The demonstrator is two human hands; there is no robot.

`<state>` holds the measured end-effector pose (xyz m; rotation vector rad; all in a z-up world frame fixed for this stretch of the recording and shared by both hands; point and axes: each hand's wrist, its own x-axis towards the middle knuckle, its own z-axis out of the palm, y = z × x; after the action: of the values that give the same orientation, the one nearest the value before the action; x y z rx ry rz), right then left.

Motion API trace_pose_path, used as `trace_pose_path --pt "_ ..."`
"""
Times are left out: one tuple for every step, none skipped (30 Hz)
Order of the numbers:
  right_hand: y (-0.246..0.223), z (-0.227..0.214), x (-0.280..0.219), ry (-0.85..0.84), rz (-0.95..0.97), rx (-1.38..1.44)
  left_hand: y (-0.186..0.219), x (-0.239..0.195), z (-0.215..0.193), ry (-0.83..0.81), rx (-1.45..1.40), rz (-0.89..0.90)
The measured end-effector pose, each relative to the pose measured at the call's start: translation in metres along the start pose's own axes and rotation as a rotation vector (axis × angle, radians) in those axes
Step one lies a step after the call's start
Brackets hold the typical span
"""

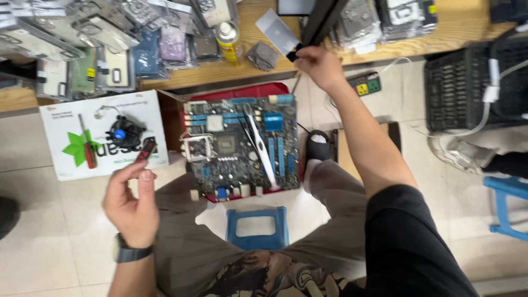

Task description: The person cleans a CPU chip using a toothbrush and a spray can, then wipes it with a cloth. The person scrubs the chip surface and edges, sprays the brush, and wipes the chip until it appears clean.

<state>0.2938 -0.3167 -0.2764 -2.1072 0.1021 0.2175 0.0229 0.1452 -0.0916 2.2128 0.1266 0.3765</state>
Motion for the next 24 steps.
trace_pose_path --pt "0.029 0.023 0.025 -0.04 -0.09 -0.181 -0.006 0.0 0.007 0.021 -0.029 0.01" --pt "0.057 0.047 0.05 -0.079 -0.182 -0.362 -0.012 0.0 0.014 0.043 -0.057 0.02" --pt "0.059 0.065 0.062 -0.085 -0.184 -0.356 -0.016 0.004 0.02 0.044 -0.05 0.017" --pt "0.062 0.083 0.073 -0.257 -0.175 -0.613 -0.02 0.009 0.027 0.024 -0.095 0.105" --pt "0.064 0.102 0.082 -0.429 -0.163 -0.866 -0.024 0.012 0.031 0.003 -0.138 0.192" --pt "0.07 0.114 0.082 -0.435 -0.167 -0.858 -0.019 0.011 0.033 0.002 -0.128 0.189" --pt "0.073 0.122 0.087 -0.503 -0.125 -0.942 -0.015 0.012 0.037 -0.005 -0.149 0.082" --pt "0.077 0.13 0.092 -0.569 -0.081 -1.025 -0.01 0.014 0.041 -0.011 -0.171 -0.025" --pt "0.065 0.127 0.093 -0.571 -0.09 -1.025 -0.013 0.015 0.041 -0.003 -0.166 -0.026" --pt "0.055 0.123 0.094 -0.613 -0.027 -1.022 -0.016 0.016 0.042 0.008 -0.173 -0.019" --pt "0.049 0.114 0.086 -0.656 0.052 -1.021 -0.018 0.014 0.043 0.007 -0.189 -0.017" --pt "0.057 0.117 0.092 -0.661 0.059 -1.023 -0.016 0.015 0.043 0.003 -0.193 -0.023" --pt "0.065 0.119 0.096 -0.598 -0.058 -1.048 -0.015 0.015 0.043 0.02 -0.222 -0.047" --pt "0.073 0.12 0.1 -0.534 -0.176 -1.069 -0.013 0.015 0.042 0.038 -0.251 -0.072" --pt "0.091 0.119 0.099 -0.536 -0.174 -1.072 -0.014 0.013 0.042 0.037 -0.254 -0.075" --pt "0.109 0.117 0.097 -0.398 -0.251 -0.935 -0.014 0.01 0.041 0.031 -0.251 -0.072" --pt "0.122 0.116 0.103 -0.249 -0.333 -0.792 -0.016 0.012 0.04 0.031 -0.247 -0.056" --pt "0.094 0.098 0.094 -0.241 -0.34 -0.794 -0.018 0.015 0.042 0.036 -0.249 -0.048" --pt "0.069 0.084 0.077 -0.126 -0.275 -0.636 -0.018 0.013 0.039 0.04 -0.24 -0.025" --pt "0.044 0.07 0.058 -0.013 -0.208 -0.477 -0.017 0.01 0.036 0.043 -0.231 -0.002" --pt "0.033 0.057 0.038 -0.013 -0.205 -0.475 -0.006 0.01 0.032 0.039 -0.229 -0.002" --pt "0.022 0.043 0.017 0.134 -0.252 -0.305 0.007 0.01 0.028 0.03 -0.18 0.085" --pt "0.008 0.019 0.005 0.302 -0.312 -0.144 0.017 0.016 0.033 0.027 -0.148 0.192" --pt "-0.015 -0.002 -0.015 0.323 -0.321 -0.153 0.031 0.022 0.038 0.03 -0.164 0.211"
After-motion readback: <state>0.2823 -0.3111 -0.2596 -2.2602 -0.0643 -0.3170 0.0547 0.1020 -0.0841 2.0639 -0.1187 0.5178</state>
